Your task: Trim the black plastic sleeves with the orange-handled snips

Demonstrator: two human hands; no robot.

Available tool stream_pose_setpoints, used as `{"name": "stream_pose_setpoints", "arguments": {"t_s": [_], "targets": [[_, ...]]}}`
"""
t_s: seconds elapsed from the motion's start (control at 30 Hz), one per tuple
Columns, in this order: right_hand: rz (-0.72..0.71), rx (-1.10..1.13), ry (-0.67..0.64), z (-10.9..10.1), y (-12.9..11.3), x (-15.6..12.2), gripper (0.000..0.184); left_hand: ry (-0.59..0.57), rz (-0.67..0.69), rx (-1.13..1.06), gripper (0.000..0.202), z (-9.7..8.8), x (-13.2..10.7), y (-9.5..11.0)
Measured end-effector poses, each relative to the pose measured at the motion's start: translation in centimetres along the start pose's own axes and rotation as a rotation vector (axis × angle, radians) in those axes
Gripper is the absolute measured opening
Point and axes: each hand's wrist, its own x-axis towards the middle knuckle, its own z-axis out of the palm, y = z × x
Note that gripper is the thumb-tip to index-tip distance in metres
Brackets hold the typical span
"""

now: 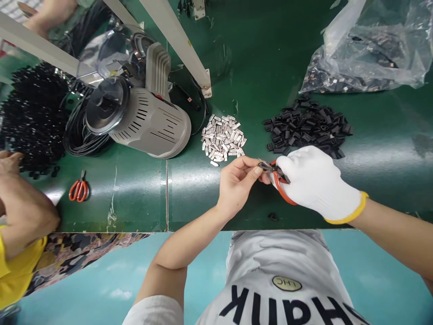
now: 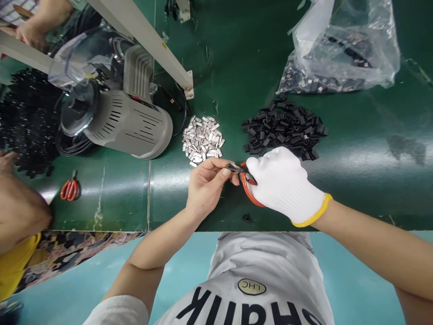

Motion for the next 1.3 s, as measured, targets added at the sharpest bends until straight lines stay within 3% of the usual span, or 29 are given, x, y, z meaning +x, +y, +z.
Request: {"name": "stream_pose_setpoints", "arguments": {"t_s": [0.4,0.53,0.67,1.13,1.3], "targets": [[0.024,-0.013,0.032,0.4,0.0,-0.2,0.024,0.000,-0.006,-0.036,0.023,-0.1,0.0,-0.3],[-0.076,0.003,0.078,-0.7,0.6,0.7,0.023,-0.021,-0.047,-0.016,0.024,0.0,0.0,0.3],[-0.164,-0.006,0.052,-1.4,1.2,1.1,0.024,-0.060,-0.099,-0.033,0.025,0.0,0.2,0.6],[-0.064,0.074,-0.018,0.1,1.4,0.5,0.041,-0.048,-0.047,0.006,0.024,-0.2,0.2,0.1],[-0.162,0.072,-0.027,-1.0,1.9,1.1,0.040,-0.084,-0.061,-0.014,0.022,-0.5,0.5,0.4]]}}
